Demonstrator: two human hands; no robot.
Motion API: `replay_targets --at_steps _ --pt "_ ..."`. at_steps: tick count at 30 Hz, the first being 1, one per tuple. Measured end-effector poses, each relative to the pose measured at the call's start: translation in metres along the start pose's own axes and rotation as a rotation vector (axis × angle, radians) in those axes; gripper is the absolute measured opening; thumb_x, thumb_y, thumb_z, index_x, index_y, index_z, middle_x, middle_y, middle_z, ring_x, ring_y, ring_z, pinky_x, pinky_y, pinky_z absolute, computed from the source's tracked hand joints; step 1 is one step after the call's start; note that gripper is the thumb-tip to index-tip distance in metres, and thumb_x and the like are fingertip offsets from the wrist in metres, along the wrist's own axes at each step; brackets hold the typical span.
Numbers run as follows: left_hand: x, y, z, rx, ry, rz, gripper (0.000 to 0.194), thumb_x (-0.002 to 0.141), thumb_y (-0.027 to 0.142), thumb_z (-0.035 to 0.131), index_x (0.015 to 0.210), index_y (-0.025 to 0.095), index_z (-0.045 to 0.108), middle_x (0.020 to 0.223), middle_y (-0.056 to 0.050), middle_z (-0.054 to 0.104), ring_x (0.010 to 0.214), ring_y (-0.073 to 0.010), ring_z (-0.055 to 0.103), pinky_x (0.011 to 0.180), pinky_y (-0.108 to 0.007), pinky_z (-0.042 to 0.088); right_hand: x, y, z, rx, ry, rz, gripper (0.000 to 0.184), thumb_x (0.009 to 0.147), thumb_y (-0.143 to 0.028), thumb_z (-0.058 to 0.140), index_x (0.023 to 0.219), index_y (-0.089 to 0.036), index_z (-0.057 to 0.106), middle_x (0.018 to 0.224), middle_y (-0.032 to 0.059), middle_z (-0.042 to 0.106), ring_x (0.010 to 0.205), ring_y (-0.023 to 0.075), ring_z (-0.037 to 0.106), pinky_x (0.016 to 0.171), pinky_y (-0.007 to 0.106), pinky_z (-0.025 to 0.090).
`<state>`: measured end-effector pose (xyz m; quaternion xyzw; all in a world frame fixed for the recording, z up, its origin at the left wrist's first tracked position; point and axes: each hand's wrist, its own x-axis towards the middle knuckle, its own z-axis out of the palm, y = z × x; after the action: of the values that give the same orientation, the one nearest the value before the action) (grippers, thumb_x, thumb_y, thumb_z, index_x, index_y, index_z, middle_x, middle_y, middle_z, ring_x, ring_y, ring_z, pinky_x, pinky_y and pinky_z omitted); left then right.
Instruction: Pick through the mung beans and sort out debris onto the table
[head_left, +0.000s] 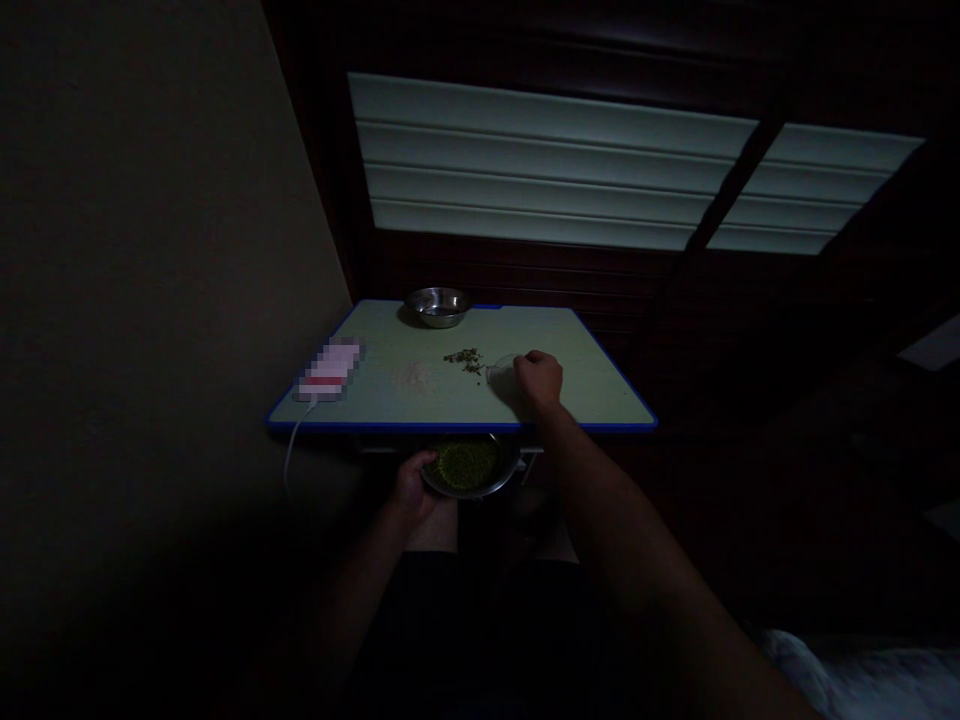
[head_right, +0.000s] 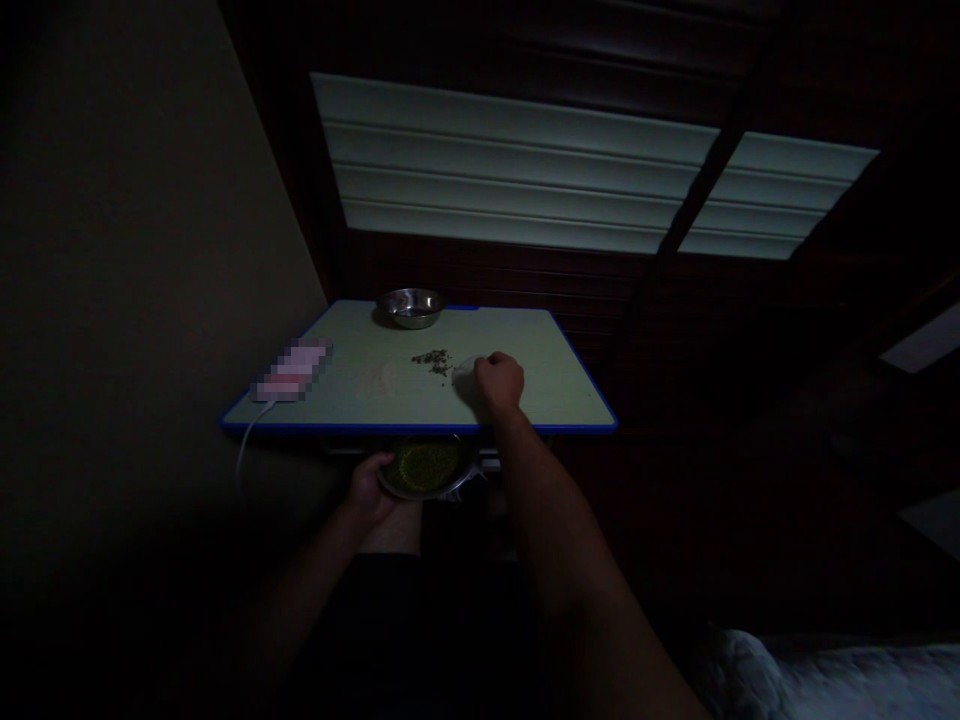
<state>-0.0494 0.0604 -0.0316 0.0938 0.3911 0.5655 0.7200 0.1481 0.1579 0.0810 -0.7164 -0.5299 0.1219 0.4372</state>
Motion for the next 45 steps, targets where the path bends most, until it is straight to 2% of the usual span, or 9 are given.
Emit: replay_targets --at_steps 3,7,14,24,31,38,45 --pt "-0.001 0.000 0.001 -0.002 0.008 0.007 0.023 0.069 0.015 0.057 0.086 0.011 0.072 0.082 -0.012 0.077 0.082 -0.0271 0.072 0.086 -0.044 0.056 0.000 0.000 0.001 0.000 -0.030 -0.015 0.023 0.071 -0.030 0.050 0.068 -0.019 0.070 0.067 0.0051 0.067 0.066 0.0164 0.056 0.062 0.026 0.036" --pt "0.000 0.000 0.001 -0.006 0.012 0.008 0.023 0.068 0.014 0.057 0.085 0.010 0.072 0.080 -0.013 0.076 0.086 -0.0292 0.072 0.086 -0.045 0.056 0.001 0.002 0.005 0.035 -0.084 -0.044 0.023 0.070 -0.029 0.050 0.069 -0.017 0.070 0.065 0.0025 0.065 0.065 0.0151 0.056 0.060 0.024 0.036" --pt "0.001 0.000 0.000 -0.005 0.004 -0.001 0.030 0.067 0.015 0.056 0.092 0.012 0.072 0.080 -0.011 0.076 0.088 -0.0301 0.072 0.086 -0.048 0.056 0.002 0.004 0.005 0.080 -0.025 -0.044 0.024 0.071 -0.032 0.051 0.071 -0.018 0.071 0.068 0.0028 0.068 0.068 0.0156 0.058 0.063 0.024 0.039" --pt "-0.002 0.001 0.003 0.015 0.026 -0.014 0.024 0.070 0.016 0.054 0.086 0.011 0.071 0.080 -0.012 0.076 0.076 -0.0256 0.072 0.081 -0.043 0.058 0.003 0.006 0.010 0.099 -0.103 -0.099 0.022 0.072 -0.029 0.051 0.073 -0.018 0.070 0.071 0.0022 0.068 0.069 0.0148 0.059 0.064 0.024 0.039" --pt "-0.003 0.002 0.004 -0.006 0.033 -0.015 0.020 0.069 0.014 0.056 0.081 0.010 0.071 0.078 -0.012 0.076 0.073 -0.0243 0.072 0.078 -0.040 0.058 0.002 0.004 0.007 0.087 -0.070 -0.089 0.021 0.072 -0.029 0.050 0.071 -0.018 0.068 0.068 0.0013 0.067 0.068 0.0144 0.057 0.064 0.024 0.038" --pt "0.000 0.000 -0.001 -0.012 0.013 -0.007 0.025 0.068 0.015 0.056 0.087 0.009 0.071 0.081 -0.013 0.076 0.076 -0.0262 0.072 0.080 -0.044 0.057 0.005 0.010 0.014 0.131 -0.129 -0.144 0.022 0.070 -0.032 0.050 0.069 -0.017 0.067 0.065 0.0005 0.063 0.065 0.0141 0.054 0.063 0.025 0.038" --pt "-0.005 0.001 0.004 0.017 0.014 -0.015 0.022 0.069 0.016 0.055 0.083 0.011 0.072 0.080 -0.012 0.077 0.077 -0.0257 0.072 0.082 -0.044 0.057 0.005 0.008 0.011 0.131 -0.081 -0.109 0.020 0.069 -0.030 0.049 0.068 -0.018 0.066 0.064 -0.0003 0.061 0.066 0.0142 0.053 0.063 0.025 0.037"
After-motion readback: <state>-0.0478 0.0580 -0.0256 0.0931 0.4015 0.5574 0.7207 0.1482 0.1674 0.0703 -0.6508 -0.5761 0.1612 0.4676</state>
